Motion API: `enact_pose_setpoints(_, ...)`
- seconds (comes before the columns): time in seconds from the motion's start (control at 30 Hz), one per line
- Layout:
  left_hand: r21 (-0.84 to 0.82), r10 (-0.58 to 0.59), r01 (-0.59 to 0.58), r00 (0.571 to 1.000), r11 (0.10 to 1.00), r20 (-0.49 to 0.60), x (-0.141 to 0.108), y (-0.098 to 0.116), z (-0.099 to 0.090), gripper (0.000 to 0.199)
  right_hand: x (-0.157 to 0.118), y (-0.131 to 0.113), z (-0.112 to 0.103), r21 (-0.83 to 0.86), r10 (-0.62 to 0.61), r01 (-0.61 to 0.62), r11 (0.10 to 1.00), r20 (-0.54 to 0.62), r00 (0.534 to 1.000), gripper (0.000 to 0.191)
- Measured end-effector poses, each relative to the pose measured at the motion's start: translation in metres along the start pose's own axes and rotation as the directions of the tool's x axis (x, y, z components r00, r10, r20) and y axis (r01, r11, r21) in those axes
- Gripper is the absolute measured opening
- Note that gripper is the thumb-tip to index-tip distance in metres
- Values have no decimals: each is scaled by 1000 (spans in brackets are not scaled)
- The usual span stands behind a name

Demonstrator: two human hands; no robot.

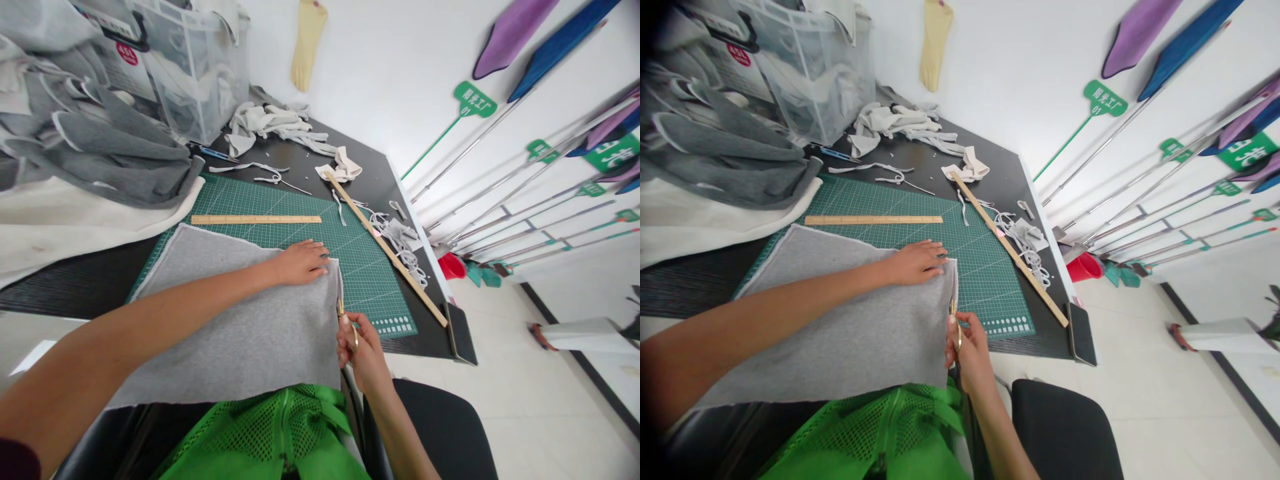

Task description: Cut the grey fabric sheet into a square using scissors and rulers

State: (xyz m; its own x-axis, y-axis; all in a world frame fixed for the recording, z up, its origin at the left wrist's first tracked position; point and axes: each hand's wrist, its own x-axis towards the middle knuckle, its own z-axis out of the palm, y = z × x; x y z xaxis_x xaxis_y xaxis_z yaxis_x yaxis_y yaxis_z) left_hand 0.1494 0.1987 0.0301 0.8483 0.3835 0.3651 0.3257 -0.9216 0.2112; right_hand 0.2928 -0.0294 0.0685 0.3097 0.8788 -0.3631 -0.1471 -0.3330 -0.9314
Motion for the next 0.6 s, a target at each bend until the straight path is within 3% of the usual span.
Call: enact_pose_setpoints(0.6, 14, -2, 2, 1000, 1000, -10, 0, 1, 1, 34, 7, -2, 2, -54, 11, -11, 998, 1, 1000, 52)
